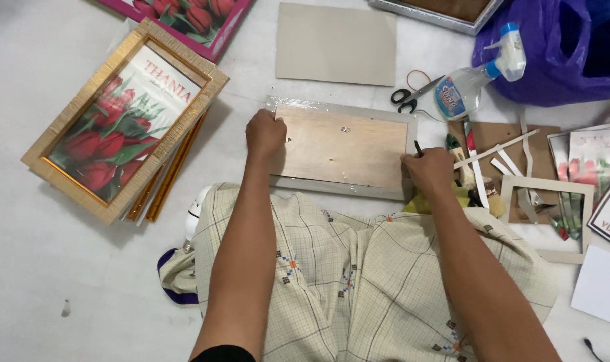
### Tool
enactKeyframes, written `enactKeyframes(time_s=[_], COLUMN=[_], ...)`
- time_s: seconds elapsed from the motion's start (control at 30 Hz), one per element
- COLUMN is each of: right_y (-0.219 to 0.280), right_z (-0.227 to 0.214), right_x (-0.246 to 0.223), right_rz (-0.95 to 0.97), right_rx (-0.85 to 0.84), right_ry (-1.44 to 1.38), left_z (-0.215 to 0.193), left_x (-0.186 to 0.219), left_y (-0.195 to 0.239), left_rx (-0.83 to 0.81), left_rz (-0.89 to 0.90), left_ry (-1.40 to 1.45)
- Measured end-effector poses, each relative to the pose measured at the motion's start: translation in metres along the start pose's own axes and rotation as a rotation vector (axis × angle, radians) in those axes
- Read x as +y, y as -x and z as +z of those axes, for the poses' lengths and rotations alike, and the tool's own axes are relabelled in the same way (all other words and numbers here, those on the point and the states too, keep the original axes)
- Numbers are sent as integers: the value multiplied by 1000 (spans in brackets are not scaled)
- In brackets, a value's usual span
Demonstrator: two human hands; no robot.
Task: Assembling a picture frame by placing backing boards and marking the frame with a pen
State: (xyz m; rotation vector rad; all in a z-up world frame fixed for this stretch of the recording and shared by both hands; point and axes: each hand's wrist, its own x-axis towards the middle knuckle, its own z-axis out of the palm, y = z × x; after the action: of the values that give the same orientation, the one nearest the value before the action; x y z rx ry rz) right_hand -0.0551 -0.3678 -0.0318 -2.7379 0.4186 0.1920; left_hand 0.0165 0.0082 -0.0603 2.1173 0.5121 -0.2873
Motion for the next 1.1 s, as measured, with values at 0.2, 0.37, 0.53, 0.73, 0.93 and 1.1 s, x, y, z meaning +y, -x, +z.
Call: enactKeyframes(time_s=[0.2, 0.37, 0.53, 0.73, 0.93, 1.1], right_y=[0, -7, -6, -5, -11, 11], right_z=[4, 6, 9, 9, 17, -26], right_x=[0, 4, 3, 2, 11, -27], right_rz=[36, 8, 12, 41, 35, 73], right_rx=[-3, -14, -5, -10, -20, -129], right_ry=[-123, 30, -3, 37, 36, -73], left_z=[-26, -15, -17, -25, -34, -42], left_x=[48, 31, 40, 56, 59, 55], left_y=[46, 28, 41, 51, 54, 55], left_rx=[-2, 4, 34, 69, 26, -62], left_rz=[-157, -147, -185, -146, -1, 124], left_ry=[46, 44, 247, 235, 317, 442])
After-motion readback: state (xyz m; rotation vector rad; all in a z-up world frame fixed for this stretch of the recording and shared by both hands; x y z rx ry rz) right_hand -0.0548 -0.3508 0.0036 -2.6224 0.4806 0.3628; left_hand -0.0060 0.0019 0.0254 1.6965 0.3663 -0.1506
